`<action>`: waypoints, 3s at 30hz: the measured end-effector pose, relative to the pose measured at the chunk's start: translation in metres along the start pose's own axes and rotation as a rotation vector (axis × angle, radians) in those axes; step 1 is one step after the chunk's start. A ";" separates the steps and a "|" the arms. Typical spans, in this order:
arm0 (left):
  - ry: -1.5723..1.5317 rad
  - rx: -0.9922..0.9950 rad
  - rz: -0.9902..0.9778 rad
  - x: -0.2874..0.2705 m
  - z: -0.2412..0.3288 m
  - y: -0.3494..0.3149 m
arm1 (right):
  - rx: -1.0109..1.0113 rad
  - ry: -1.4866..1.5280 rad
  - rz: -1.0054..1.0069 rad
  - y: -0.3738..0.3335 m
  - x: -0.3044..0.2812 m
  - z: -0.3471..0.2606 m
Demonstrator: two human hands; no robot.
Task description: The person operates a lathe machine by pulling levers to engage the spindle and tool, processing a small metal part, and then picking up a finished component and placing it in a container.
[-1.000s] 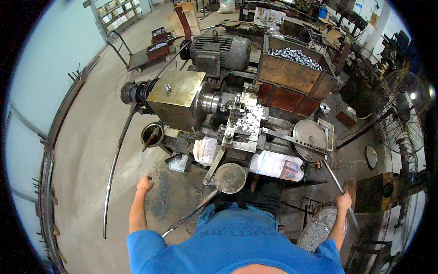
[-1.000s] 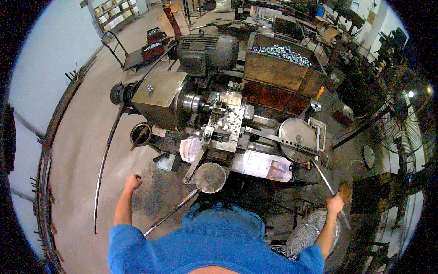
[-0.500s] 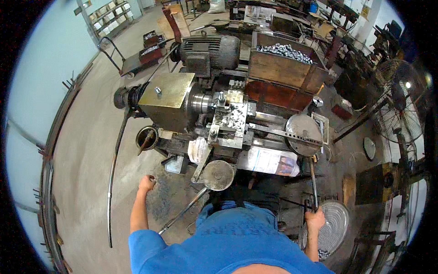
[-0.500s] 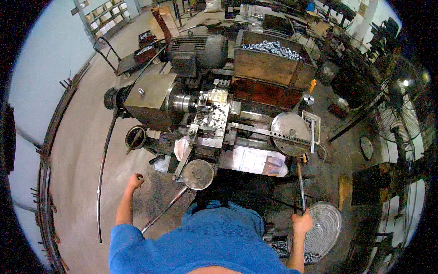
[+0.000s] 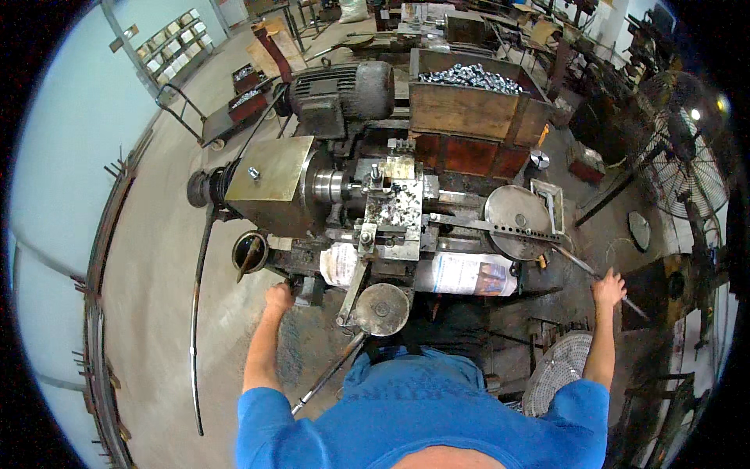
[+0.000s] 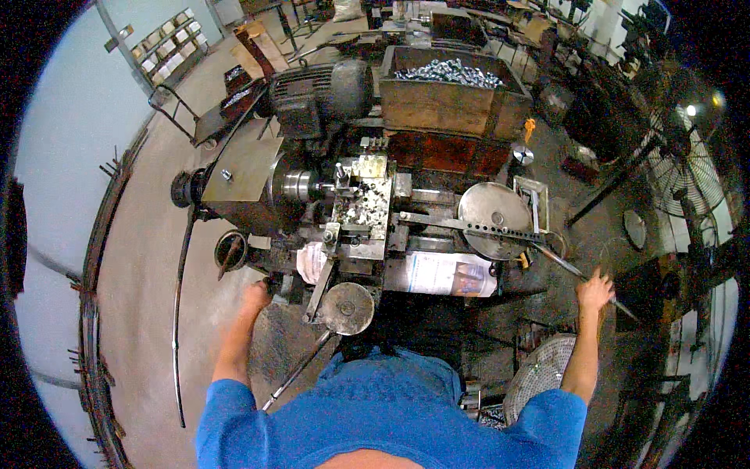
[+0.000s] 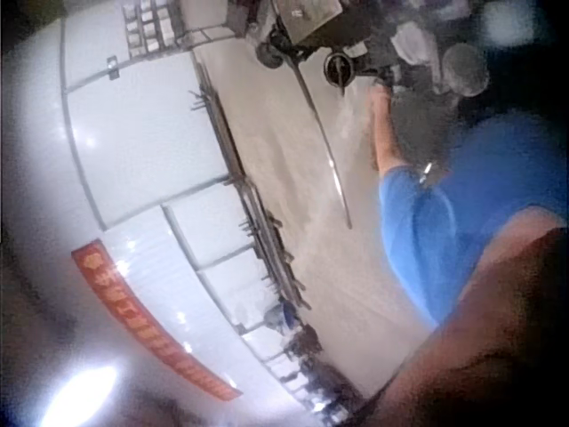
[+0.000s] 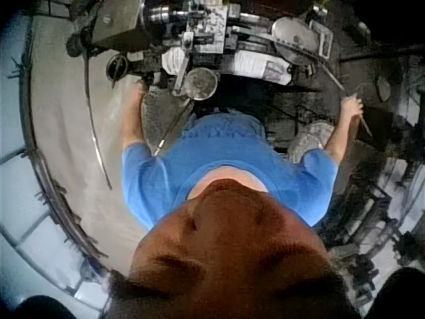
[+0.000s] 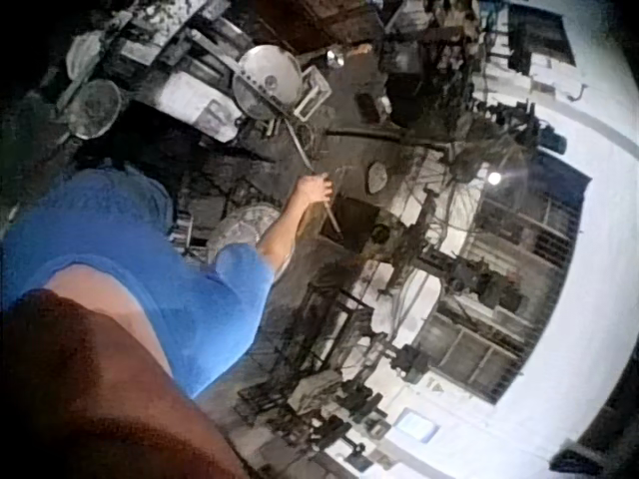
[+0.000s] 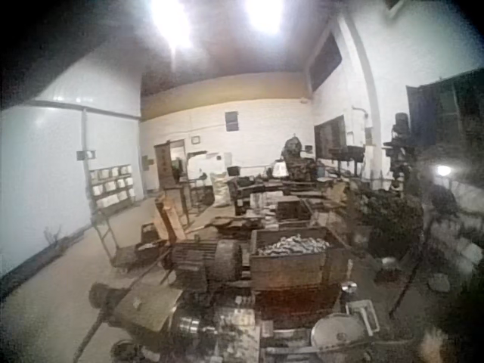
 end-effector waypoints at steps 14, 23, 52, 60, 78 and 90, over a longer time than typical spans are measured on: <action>-0.061 -0.109 -0.059 0.010 -0.008 -0.020 | -0.616 1.109 0.151 -0.064 -0.251 -0.233; -0.341 -0.367 0.609 -0.235 -0.135 -0.105 | -1.436 0.961 0.455 -0.200 -0.426 -0.479; -0.994 -0.476 0.326 -0.148 -0.132 -0.150 | -0.952 1.101 0.324 -0.053 -0.446 -0.428; -1.399 -0.338 0.001 -0.158 -0.101 -0.129 | -0.618 1.252 0.108 -0.058 -0.239 -0.229; -1.432 -0.676 -0.085 -0.072 -0.109 -0.071 | 0.439 0.264 -0.865 -0.398 0.078 0.119; -1.530 -0.681 -0.065 -0.074 -0.142 -0.091 | 0.440 0.301 -0.813 -0.385 0.130 0.111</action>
Point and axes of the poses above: each hand's wrist, its own y-axis towards the middle knuckle, its own x-axis out of the palm, z = x × y, the point moved 10 cm from there along y, towards the middle knuckle, and after that the axes turned 6 degrees about z, right-handed, at the moved point
